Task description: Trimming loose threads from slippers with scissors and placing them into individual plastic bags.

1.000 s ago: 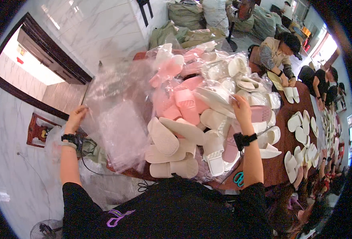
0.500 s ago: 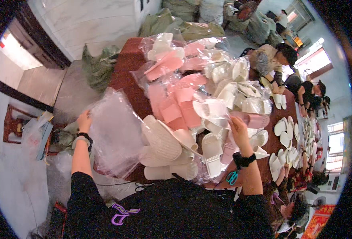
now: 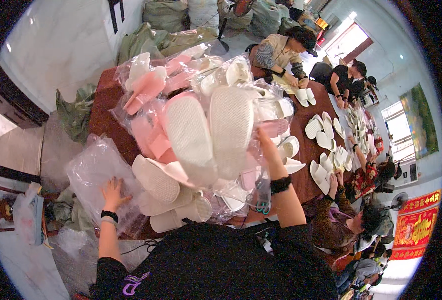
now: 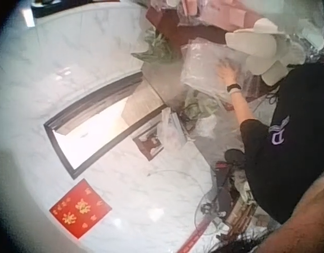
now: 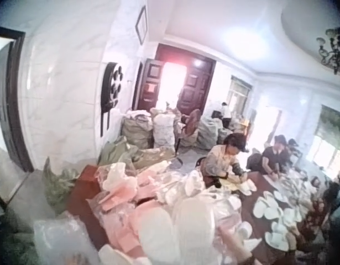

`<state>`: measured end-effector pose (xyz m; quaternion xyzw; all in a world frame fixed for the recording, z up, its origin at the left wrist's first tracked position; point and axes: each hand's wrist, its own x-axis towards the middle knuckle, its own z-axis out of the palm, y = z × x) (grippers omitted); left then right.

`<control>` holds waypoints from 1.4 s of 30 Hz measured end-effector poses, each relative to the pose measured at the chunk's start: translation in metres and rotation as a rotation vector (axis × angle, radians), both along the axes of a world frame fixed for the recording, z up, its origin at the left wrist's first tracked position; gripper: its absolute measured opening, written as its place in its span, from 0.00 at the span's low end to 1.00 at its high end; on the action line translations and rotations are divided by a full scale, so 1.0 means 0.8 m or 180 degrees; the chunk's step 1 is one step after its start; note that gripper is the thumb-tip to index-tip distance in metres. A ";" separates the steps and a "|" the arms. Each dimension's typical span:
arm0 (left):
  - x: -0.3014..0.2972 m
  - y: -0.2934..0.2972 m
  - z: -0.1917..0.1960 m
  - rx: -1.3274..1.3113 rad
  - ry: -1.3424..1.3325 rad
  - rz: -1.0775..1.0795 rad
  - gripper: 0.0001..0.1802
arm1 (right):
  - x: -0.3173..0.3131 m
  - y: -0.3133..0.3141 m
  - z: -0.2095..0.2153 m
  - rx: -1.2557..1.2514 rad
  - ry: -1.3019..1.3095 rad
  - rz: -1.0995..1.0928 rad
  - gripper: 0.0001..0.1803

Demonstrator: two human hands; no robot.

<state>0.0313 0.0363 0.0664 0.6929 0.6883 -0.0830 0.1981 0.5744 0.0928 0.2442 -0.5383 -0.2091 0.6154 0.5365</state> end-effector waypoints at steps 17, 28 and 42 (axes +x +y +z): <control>-0.035 -0.102 0.004 0.1926 -0.0222 0.1882 0.49 | -0.052 0.173 -0.099 0.1444 -0.5717 0.2208 0.22; -0.084 -0.145 -0.034 0.0759 -0.0778 0.3210 0.58 | -0.030 0.149 0.240 0.2326 -0.3289 0.2992 0.07; -0.061 -0.174 0.016 0.1453 0.0156 0.2365 0.50 | -0.175 0.080 0.319 0.2360 -0.0694 0.2888 0.16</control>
